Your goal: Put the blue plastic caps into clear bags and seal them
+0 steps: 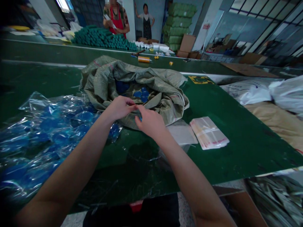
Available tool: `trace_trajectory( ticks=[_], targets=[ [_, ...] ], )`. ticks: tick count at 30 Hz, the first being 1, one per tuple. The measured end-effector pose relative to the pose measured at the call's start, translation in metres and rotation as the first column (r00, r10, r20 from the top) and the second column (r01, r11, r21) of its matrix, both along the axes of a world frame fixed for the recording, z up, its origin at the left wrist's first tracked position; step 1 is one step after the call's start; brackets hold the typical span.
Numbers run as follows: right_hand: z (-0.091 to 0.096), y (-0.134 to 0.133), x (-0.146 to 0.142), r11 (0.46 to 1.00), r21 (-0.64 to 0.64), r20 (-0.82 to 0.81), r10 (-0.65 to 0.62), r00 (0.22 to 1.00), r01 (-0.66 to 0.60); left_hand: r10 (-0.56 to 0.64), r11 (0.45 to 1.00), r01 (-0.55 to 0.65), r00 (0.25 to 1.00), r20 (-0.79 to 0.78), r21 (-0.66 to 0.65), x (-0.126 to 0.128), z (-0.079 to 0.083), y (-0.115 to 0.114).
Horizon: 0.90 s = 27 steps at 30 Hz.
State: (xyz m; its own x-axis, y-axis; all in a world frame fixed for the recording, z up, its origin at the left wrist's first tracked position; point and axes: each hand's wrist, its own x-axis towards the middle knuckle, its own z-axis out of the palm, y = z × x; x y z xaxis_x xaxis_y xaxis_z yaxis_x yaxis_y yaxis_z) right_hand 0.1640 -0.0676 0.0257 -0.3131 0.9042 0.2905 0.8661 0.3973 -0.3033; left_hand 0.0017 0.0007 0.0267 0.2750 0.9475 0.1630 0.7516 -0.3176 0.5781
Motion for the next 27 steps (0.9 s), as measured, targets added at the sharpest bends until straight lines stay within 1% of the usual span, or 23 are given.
trace_trajectory(
  ticks=[2, 3, 4, 6, 8, 9, 10, 12, 15, 17, 19, 21, 23, 25, 27],
  targets=[
    [-0.002, 0.004, 0.001, 0.998, -0.021, 0.087, -0.052, 0.995, 0.054, 0.013, 1.0, -0.013, 1.0, -0.002, 0.007, -0.001, 0.0, -0.001],
    [0.0, 0.006, 0.005, 0.998, -0.028, 0.111, -0.056, 0.992, 0.06, 0.019, 1.0, -0.019, 1.0, -0.002, 0.01, -0.001, 0.002, -0.001],
    [0.002, 0.007, 0.01, 0.999, -0.039, 0.122, -0.03, 0.992, 0.035, 0.016, 1.0, -0.016, 1.0, 0.001, 0.014, -0.003, 0.004, -0.003],
    [0.011, 0.008, 0.023, 0.992, -0.075, 0.104, 0.105, 0.989, -0.097, -0.024, 1.0, 0.023, 0.999, 0.023, 0.012, -0.005, 0.01, -0.006],
    [0.02, 0.009, 0.037, 0.957, -0.105, 0.041, 0.276, 0.96, -0.271, -0.085, 0.996, 0.086, 0.994, 0.062, -0.027, -0.008, 0.017, -0.009],
    [0.023, 0.01, 0.043, 0.939, -0.102, -0.001, 0.331, 0.944, -0.329, -0.109, 0.992, 0.114, 0.991, 0.083, -0.057, -0.009, 0.019, -0.01],
    [0.024, 0.013, 0.049, 0.924, -0.098, -0.047, 0.368, 0.929, -0.371, -0.127, 0.987, 0.136, 0.987, 0.1, -0.091, -0.009, 0.02, -0.011],
    [0.021, 0.02, 0.056, 0.907, -0.105, -0.149, 0.392, 0.908, -0.408, -0.143, 0.977, 0.159, 0.983, 0.118, -0.142, -0.009, 0.017, -0.009],
    [0.003, 0.034, 0.058, 0.91, -0.135, -0.272, 0.345, 0.898, -0.391, -0.149, 0.97, 0.167, 0.982, 0.115, -0.174, -0.008, 0.007, -0.003],
    [-0.013, 0.041, 0.056, 0.938, -0.134, -0.33, 0.263, 0.906, -0.321, -0.133, 0.971, 0.151, 0.985, 0.109, -0.187, -0.007, 0.0, 0.002],
    [-0.026, 0.046, 0.053, 0.961, -0.15, -0.407, 0.156, 0.9, -0.234, -0.104, 0.975, 0.122, 0.989, 0.103, -0.187, -0.008, -0.006, 0.005],
    [-0.035, 0.048, 0.05, 0.974, -0.161, -0.463, 0.069, 0.884, -0.161, -0.074, 0.98, 0.091, 0.992, 0.102, -0.176, -0.009, -0.009, 0.008],
    [-0.04, 0.049, 0.048, 0.985, -0.139, -0.491, 0.021, 0.871, -0.103, -0.059, 0.983, 0.076, 0.993, 0.105, -0.17, -0.01, -0.011, 0.01],
    [-0.045, 0.051, 0.046, 0.992, -0.117, -0.544, -0.023, 0.839, -0.048, -0.042, 0.982, 0.062, 0.993, 0.113, -0.178, -0.011, -0.013, 0.011],
    [-0.049, 0.053, 0.045, 0.989, -0.151, -0.626, -0.088, 0.774, -0.009, -0.025, 0.982, 0.046, 0.993, 0.116, -0.185, -0.012, -0.014, 0.013]
  ],
)
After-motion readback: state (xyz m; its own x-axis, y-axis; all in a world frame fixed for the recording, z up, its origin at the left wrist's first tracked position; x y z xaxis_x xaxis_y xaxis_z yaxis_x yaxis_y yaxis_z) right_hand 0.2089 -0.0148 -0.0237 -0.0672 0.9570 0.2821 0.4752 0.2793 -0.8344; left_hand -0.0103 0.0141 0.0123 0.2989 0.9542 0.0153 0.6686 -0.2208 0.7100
